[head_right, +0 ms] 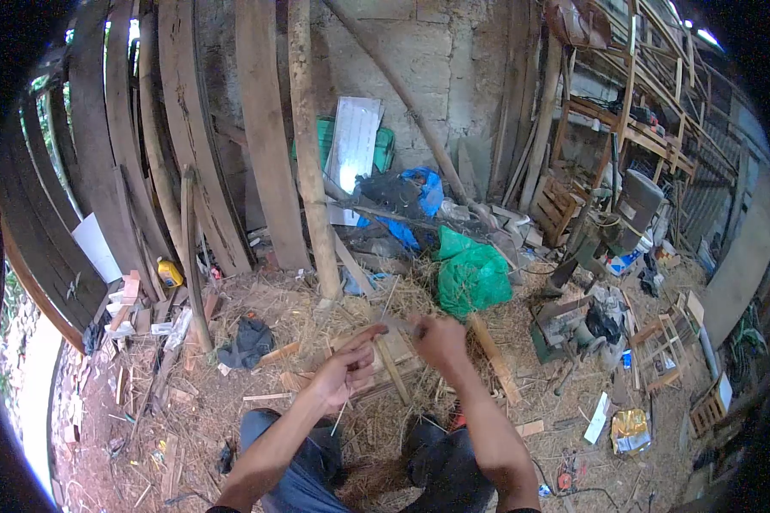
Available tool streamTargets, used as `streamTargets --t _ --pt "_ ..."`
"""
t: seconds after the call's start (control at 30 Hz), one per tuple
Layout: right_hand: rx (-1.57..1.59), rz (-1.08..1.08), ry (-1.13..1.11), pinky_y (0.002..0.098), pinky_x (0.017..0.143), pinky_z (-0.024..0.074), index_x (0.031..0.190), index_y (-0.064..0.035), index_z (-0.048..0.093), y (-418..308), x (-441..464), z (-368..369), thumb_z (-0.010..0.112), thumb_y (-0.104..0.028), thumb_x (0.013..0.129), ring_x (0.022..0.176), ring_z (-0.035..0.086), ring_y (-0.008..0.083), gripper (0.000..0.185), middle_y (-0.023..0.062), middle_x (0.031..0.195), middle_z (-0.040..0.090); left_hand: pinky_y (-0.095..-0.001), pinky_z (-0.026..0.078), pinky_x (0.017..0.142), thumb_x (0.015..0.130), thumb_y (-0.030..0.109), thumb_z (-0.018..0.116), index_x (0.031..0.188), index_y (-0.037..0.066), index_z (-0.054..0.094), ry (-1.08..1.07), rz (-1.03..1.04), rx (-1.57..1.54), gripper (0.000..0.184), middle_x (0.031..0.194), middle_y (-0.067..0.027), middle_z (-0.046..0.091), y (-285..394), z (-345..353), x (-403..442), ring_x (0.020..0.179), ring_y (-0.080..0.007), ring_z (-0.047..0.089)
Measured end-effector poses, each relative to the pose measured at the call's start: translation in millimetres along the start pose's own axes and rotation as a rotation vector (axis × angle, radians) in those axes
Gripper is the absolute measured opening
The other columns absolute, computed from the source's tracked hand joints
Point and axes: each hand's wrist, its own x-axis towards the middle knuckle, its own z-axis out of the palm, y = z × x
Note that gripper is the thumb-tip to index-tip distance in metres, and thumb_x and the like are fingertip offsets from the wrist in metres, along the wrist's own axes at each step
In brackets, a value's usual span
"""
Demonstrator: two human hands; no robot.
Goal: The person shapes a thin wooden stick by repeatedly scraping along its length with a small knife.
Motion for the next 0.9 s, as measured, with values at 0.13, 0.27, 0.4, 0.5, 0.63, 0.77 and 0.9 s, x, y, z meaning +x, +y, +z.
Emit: streamTargets --t 0.13,0.27,0.4,0.5,0.63,0.77,0.9 --pt "-0.176 -0.16 -0.093 0.0454 0.058 0.0503 0.067 -0.0056 0.068 -23 -1 6 0.059 -0.022 0.078 0.059 0.062 0.0356 0.021 0.0203 0.063 0.062 -0.0168 0.021 0.041 0.096 0.01 0.041 0.139 0.015 0.035 0.12 -0.073 -0.011 0.044 0.071 0.0046 0.035 1 9 1 0.048 -0.0029 0.026" --pt "-0.232 0.147 0.057 0.0463 0.059 0.0511 0.065 -0.0016 0.066 -1 14 7 0.058 -0.02 0.077 0.06 0.062 0.0376 0.023 0.0232 0.066 0.062 -0.0182 0.021 0.041 0.096 0.009 0.04 0.14 0.016 0.034 -0.044 -0.08 0.059 0.045 0.066 0.0056 0.033 2 -3 -2 0.047 -0.0034 0.027" --pt "-0.11 0.218 0.089 0.048 0.059 0.0494 0.065 0.0006 0.065 26 21 -6 0.06 -0.026 0.08 0.061 0.062 0.0375 0.032 0.0251 0.062 0.059 -0.0167 0.024 0.041 0.096 0.008 0.038 0.139 0.012 0.033 -0.067 -0.038 0.052 0.044 0.066 0.0057 0.029 0 5 -11 0.046 -0.0036 0.025" --pt "-0.136 -0.052 0.018 0.0466 0.058 0.049 0.067 -0.005 0.067 6 -1 2 0.058 -0.025 0.081 0.059 0.061 0.0365 0.026 0.0202 0.059 0.059 -0.0178 0.021 0.04 0.096 0.011 0.039 0.14 0.018 0.034 0.001 0.016 0.003 0.045 0.067 0.0047 0.032 2 -5 -2 0.047 -0.004 0.026" --pt "-0.215 -0.199 -0.129 0.0426 0.056 0.05 0.071 -0.0129 0.07 -22 -1 3 0.059 -0.018 0.075 0.057 0.062 0.0337 0.012 0.015 0.061 0.062 -0.0179 0.021 0.04 0.096 0.012 0.039 0.14 0.019 0.035 0.036 -0.029 0.05 0.044 0.068 0.0048 0.032 3 3 -4 0.047 -0.004 0.026" --pt "-0.26 -0.129 -0.118 0.0425 0.056 0.0503 0.076 -0.0177 0.071 -17 4 6 0.058 -0.016 0.072 0.06 0.063 0.0333 0.014 0.0143 0.066 0.064 -0.0183 0.02 0.041 0.097 0.013 0.039 0.139 0.019 0.036 0.057 0.02 0.148 0.043 0.068 0.0052 0.031 5 -4 5 0.048 -0.004 0.025" --pt "-0.313 -0.03 -0.062 0.0444 0.058 0.0508 0.076 -0.0116 0.07 -1 14 2 0.056 -0.017 0.075 0.063 0.063 0.0344 0.015 0.0174 0.067 0.063 -0.0186 0.021 0.042 0.097 0.012 0.038 0.14 0.017 0.035 0.085 -0.008 0.237 0.044 0.066 0.0051 0.031 6 2 1 0.049 -0.0042 0.025"
